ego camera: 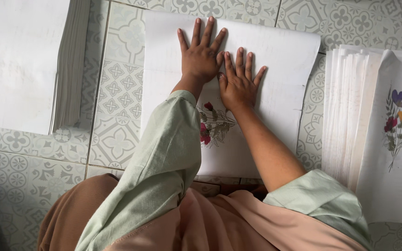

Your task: The person sits on a tiled floor and repeatedly folds a sheet of paper with a floral print in half, then unfolds it. This folding and unfolding action is repeated multiple times on the same sheet.

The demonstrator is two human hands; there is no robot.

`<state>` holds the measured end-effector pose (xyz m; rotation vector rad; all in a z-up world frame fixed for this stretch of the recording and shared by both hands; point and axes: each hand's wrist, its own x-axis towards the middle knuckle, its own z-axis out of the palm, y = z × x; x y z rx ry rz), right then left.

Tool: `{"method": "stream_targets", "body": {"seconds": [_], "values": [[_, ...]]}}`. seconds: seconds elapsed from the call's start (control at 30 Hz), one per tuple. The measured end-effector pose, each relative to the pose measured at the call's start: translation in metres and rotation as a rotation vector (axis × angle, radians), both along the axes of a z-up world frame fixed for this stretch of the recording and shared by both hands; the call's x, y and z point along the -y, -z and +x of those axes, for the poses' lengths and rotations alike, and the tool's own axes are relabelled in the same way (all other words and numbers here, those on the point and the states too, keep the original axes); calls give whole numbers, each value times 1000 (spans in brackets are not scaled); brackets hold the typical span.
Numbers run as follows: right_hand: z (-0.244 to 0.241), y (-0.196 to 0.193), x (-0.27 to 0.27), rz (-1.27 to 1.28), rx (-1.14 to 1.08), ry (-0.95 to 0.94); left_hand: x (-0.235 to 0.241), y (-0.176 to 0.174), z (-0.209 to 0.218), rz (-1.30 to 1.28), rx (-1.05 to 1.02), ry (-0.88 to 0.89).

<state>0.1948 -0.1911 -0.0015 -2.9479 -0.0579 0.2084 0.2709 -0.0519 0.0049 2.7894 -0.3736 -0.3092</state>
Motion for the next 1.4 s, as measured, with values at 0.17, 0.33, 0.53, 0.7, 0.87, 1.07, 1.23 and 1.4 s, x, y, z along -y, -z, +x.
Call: {"method": "stream_targets", "body": {"seconds": [0.17,0.33,0.53,0.7,0.87,1.07,1.23,1.4], "values": [[5,2,1,24,0,3,-4,-11,2,51,46,43],[51,-12,-9,145,-199,202,-1,-1,-2,44,67,41],[103,-17,-12,46,-192,177,1,2,5,74,62,67],[109,-7,-7,28,-140,172,5,29,14,-62,212,40],[105,-11,-10,-19,-123,109,7,24,20,-172,179,-71],[106,-14,-9,-19,-145,108,11,12,24,-31,128,-28],[104,-25,69,-97,-156,94,-49,31,43,14,146,-59],[88,-52,143,-104,-252,361,-114,-8,33,49,26,-261]]}}
